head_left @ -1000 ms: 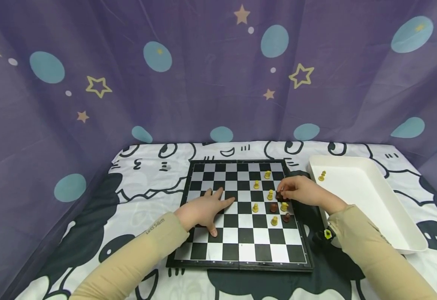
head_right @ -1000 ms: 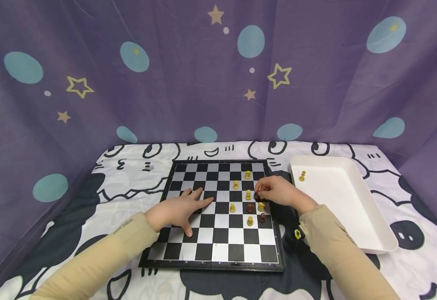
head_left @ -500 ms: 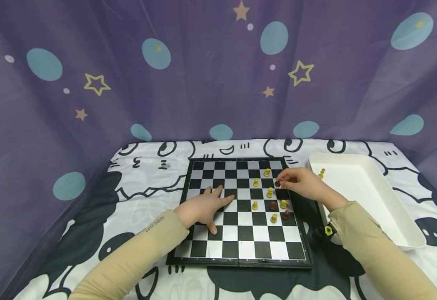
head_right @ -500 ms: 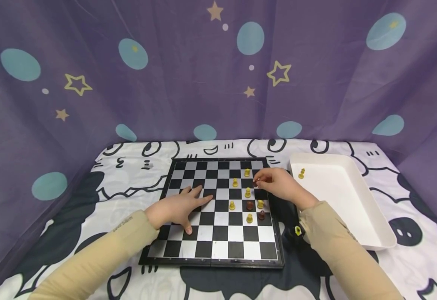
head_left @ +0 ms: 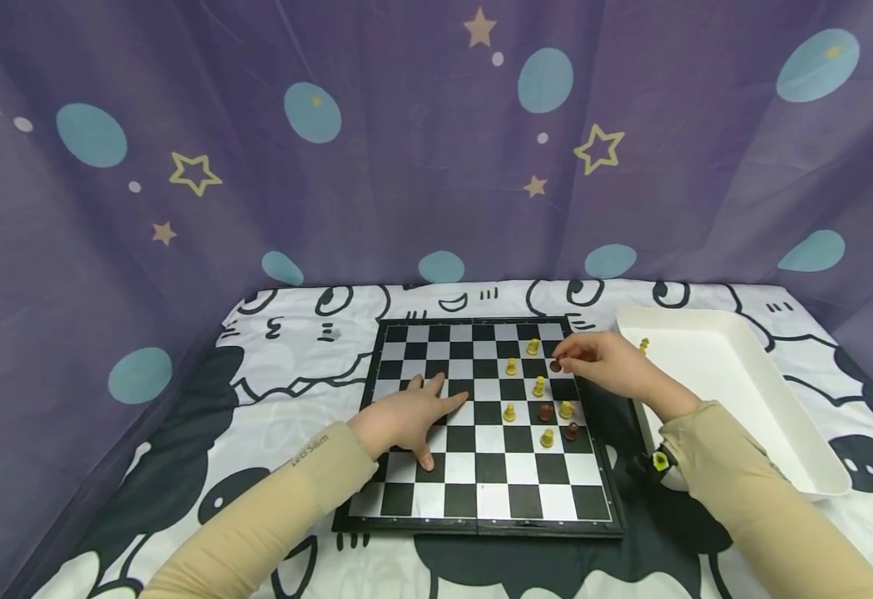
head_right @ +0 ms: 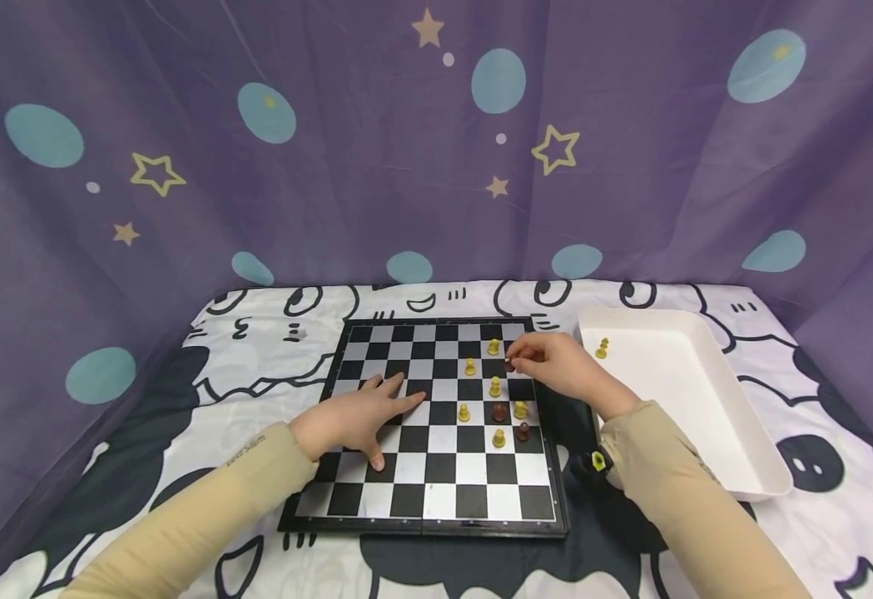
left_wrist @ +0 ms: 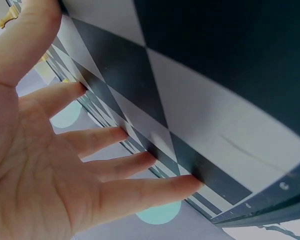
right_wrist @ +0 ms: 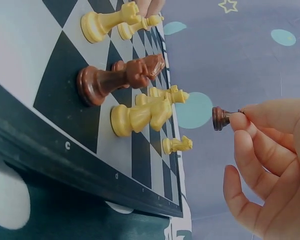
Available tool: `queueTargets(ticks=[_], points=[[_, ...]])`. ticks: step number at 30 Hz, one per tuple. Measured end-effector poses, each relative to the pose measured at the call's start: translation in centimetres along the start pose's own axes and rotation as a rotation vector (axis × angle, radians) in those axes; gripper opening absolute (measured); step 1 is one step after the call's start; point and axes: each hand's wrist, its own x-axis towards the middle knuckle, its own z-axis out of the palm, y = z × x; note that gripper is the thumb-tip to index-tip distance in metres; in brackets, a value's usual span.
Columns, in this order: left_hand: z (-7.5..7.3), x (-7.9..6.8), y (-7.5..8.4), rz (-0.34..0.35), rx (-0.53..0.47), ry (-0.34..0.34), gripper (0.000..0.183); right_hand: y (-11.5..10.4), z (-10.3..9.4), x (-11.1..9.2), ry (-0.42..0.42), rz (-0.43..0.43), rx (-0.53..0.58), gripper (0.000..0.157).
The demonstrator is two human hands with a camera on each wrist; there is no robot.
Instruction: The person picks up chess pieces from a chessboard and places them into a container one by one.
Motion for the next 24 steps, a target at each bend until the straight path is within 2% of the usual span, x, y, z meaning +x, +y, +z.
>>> queueTargets(ticks=[12,24], points=[[0.0,0.0,0.0,0.013,0.009,0.013,0.109,-0.3,-0.7,-0.3,0.026,-0.03,-0.03,0.015],[0.1,0.1,-0.1,0.012,-0.006,0.01,0.109,-0.1,-1.4,-0.8,0.029,-0.005,-0.043,0.016]])
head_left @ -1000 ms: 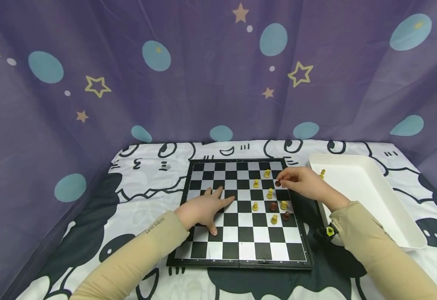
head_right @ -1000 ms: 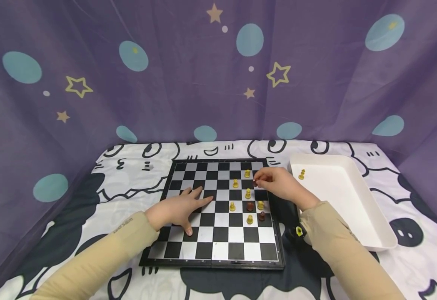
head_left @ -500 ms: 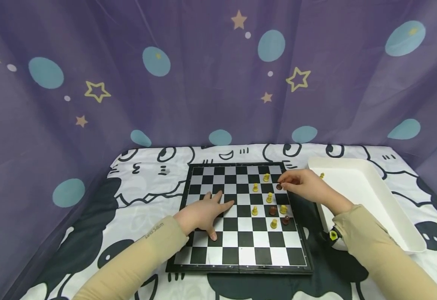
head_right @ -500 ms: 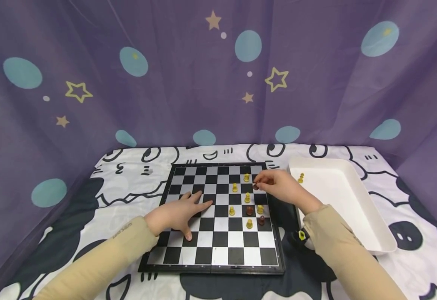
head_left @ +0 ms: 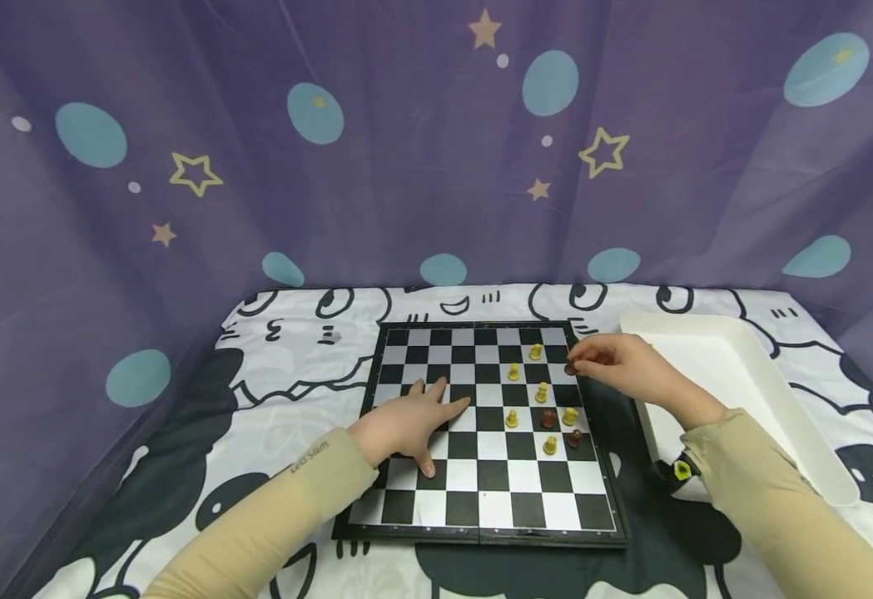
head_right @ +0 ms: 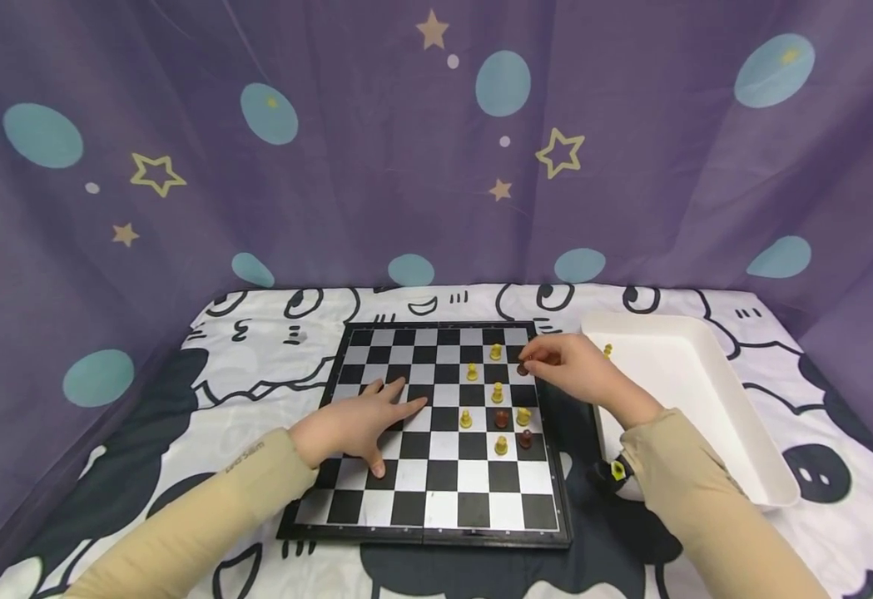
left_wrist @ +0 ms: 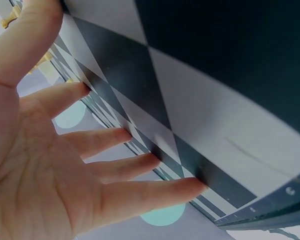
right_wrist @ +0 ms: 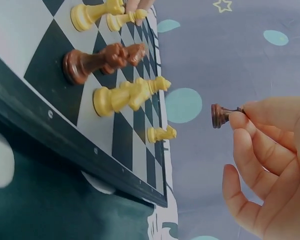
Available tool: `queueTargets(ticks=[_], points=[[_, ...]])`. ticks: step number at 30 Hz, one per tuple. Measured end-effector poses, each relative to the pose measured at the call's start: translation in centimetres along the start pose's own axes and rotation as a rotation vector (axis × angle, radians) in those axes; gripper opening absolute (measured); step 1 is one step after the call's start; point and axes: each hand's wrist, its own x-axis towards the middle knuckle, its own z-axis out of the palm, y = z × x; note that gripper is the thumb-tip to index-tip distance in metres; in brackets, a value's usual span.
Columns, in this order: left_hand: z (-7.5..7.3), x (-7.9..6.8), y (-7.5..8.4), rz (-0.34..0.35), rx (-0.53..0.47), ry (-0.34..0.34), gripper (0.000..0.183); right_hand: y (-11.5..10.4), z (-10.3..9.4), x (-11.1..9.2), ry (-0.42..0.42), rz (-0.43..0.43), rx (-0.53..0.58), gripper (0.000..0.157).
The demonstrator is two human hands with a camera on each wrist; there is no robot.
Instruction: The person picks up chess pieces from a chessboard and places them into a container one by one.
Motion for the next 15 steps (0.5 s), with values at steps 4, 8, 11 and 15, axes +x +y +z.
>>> queueTargets(ticks=[4,8,11,15], points=[[0.1,0.0,0.1,0.002,0.002,0.002,0.109,0.2,-0.8,-0.4,0.022,0.015,-0.006,0.017],[0.1,0.1,0.1,0.008,0.01,0.007,0.108,0.4,-2.0,-0.6,0.072,0.027,-0.012,0.018],[0.1,0.1,0.1,0.006,0.014,0.006,0.108,0.7,-2.9,-0.8,0.12,0.023,-0.028,0.018],[0.2,0.1,0.1,-0.003,0.017,0.0,0.108,1.5,-4.0,-1.1,0.17,0.014,-0.049,0.017]])
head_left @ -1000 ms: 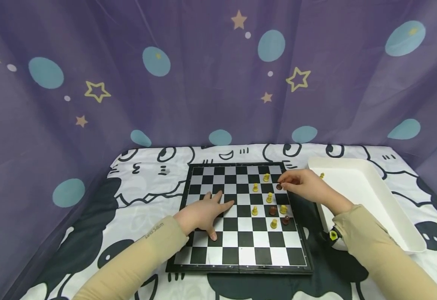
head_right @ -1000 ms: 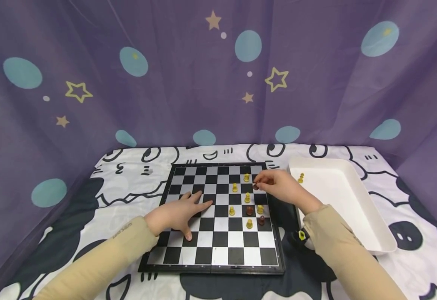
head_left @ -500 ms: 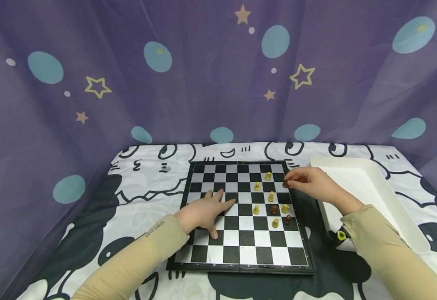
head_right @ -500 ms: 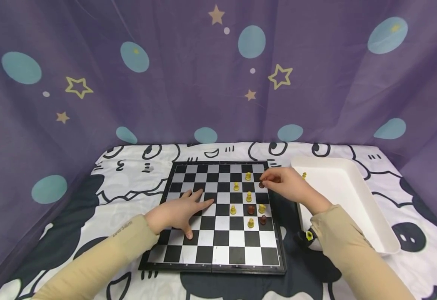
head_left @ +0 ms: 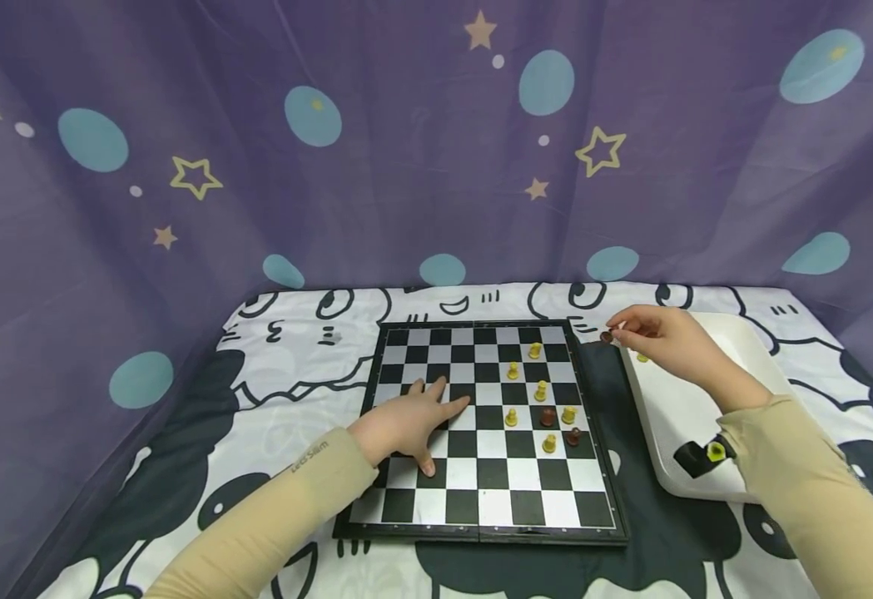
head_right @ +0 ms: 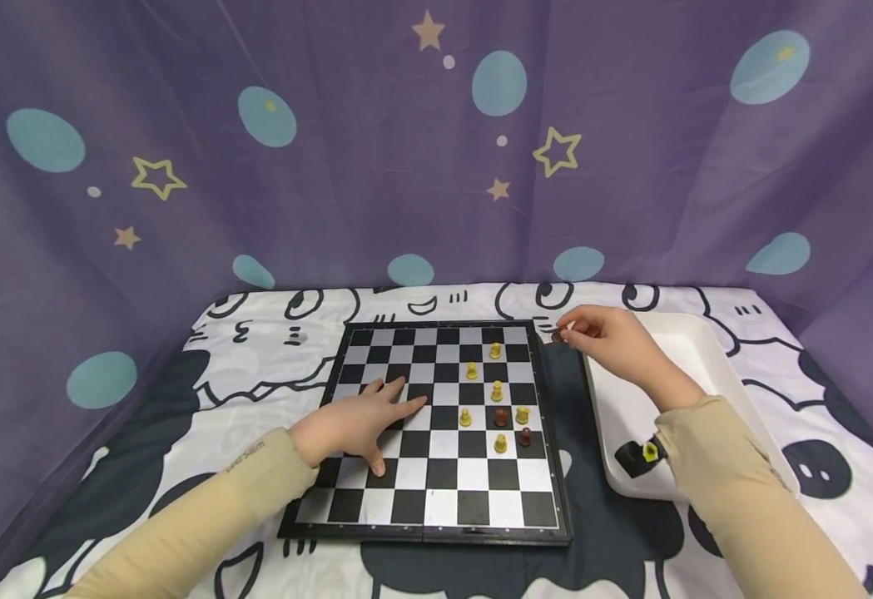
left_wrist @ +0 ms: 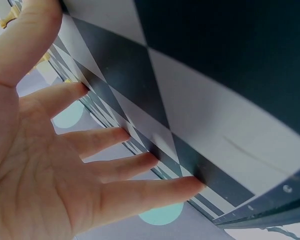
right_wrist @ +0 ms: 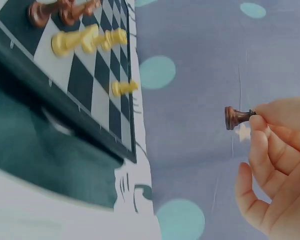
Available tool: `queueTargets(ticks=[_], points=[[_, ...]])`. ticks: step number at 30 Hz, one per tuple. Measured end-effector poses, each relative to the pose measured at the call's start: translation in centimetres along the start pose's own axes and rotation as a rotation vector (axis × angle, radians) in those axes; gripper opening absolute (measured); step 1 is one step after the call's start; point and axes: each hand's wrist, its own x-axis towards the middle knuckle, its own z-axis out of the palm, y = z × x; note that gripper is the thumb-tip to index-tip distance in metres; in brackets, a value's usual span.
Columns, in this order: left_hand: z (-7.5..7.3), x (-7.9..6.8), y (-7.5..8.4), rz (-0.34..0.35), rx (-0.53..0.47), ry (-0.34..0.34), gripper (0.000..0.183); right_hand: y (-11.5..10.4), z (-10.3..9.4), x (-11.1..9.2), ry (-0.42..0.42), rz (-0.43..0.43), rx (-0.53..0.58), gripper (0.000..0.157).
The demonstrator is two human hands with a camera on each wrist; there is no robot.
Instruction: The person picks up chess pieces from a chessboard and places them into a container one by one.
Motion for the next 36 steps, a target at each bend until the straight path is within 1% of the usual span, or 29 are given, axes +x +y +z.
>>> queueTargets(ticks=[4,7,13,16,22,29,32,36], points=[[0.1,-0.1,0.0,-0.005,-0.005,-0.003,0.108,1.0,-0.9,-0.1,0.028,0.001,-0.037,0.016],[0.1,-0.1,0.0,-0.005,-0.01,-0.003,0.108,1.9,-1.5,-0.2,0.037,0.01,-0.04,0.016],[0.0,-0.2,0.0,-0.001,-0.006,0.003,0.107,3.9,-2.5,-0.4,0.028,0.064,-0.03,0.018],[0.0,-0.2,0.0,0.0,-0.004,0.008,0.107,4.9,-2.7,-0.5,0.015,0.079,-0.043,0.019],[0.0,-0.1,0.1,0.002,0.002,0.01,0.108,7.0,-2.5,-0.7,-0.022,0.152,-0.102,0.024],[-0.2,-0.1,0.0,-0.002,0.004,0.01,0.108,9.6,-1.9,-0.8,-0.051,0.248,-0.105,0.03],[-0.2,-0.1,0.0,0.0,0.005,0.004,0.107,10.5,-1.4,-0.8,-0.059,0.266,-0.094,0.03],[0.0,-0.1,0.1,-0.005,0.011,-0.005,0.108,11.2,-0.9,-0.9,-0.078,0.263,-0.069,0.029]])
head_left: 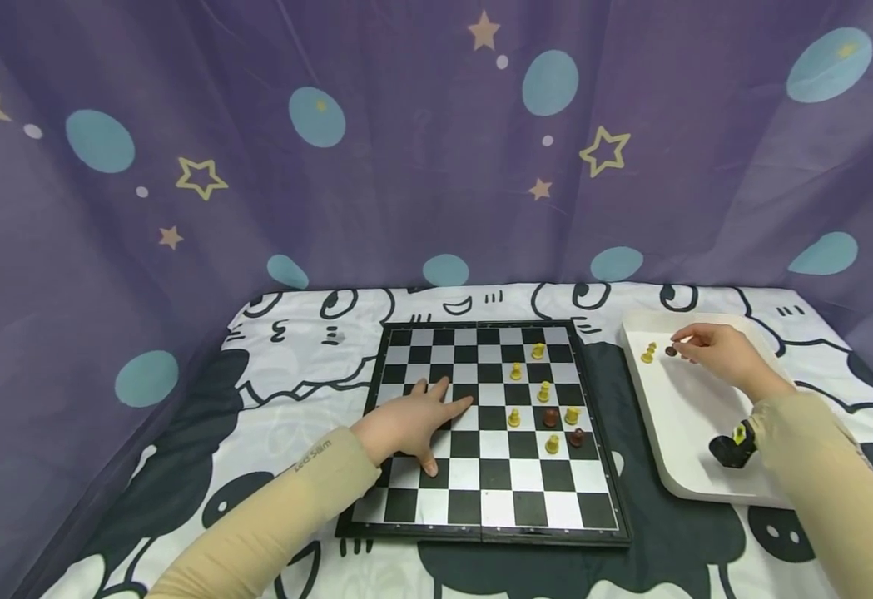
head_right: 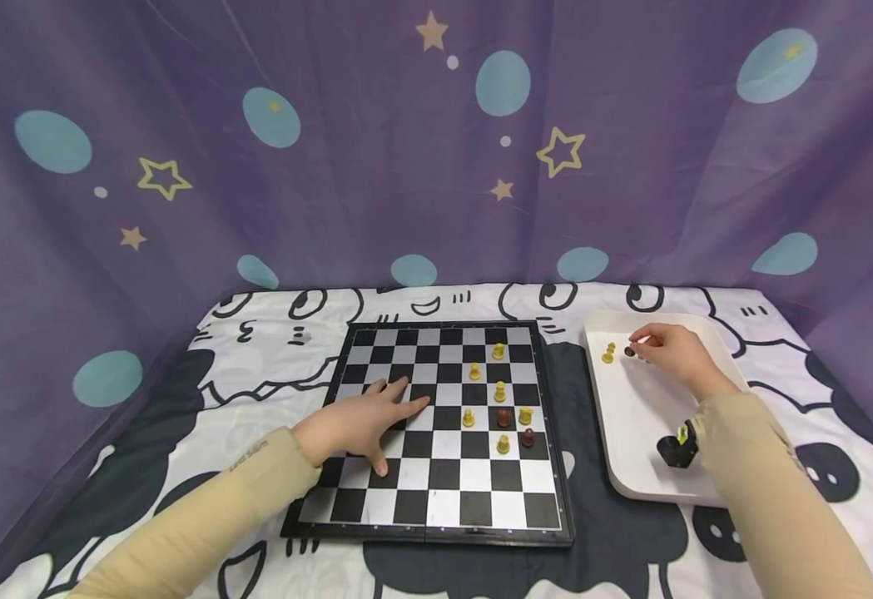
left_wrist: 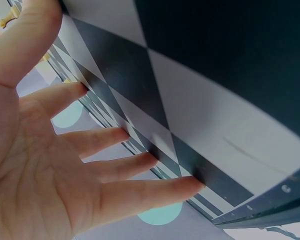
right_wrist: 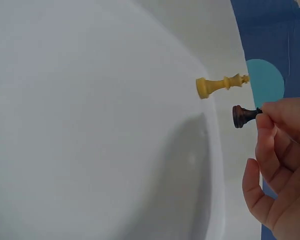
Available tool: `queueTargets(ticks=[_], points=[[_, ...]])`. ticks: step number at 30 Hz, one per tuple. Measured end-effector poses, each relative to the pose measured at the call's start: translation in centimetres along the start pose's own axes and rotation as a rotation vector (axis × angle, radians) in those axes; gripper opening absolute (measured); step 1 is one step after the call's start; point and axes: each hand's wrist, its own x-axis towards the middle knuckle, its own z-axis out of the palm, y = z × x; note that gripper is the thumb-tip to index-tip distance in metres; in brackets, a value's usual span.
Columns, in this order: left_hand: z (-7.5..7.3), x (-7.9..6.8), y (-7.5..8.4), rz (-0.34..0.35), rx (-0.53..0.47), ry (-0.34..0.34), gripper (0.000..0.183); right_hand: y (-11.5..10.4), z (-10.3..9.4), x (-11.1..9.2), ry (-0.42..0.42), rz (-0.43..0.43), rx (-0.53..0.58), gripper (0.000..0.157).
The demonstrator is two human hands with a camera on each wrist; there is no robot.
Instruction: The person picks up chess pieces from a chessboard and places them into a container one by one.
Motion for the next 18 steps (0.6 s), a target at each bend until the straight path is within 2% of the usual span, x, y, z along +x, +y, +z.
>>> queueTargets(ticks=[10,18], points=[[0.0,0.0,0.3,-0.003,0.006,-0.008,0.109,1.2,0.9,0.2,-0.034,0.041,-0.027,0.027],[-0.1,-0.2,0.3,-0.011,0.015,0.0,0.109,1.5,1.6,0.4,-0.015,0.032,-0.023,0.026]])
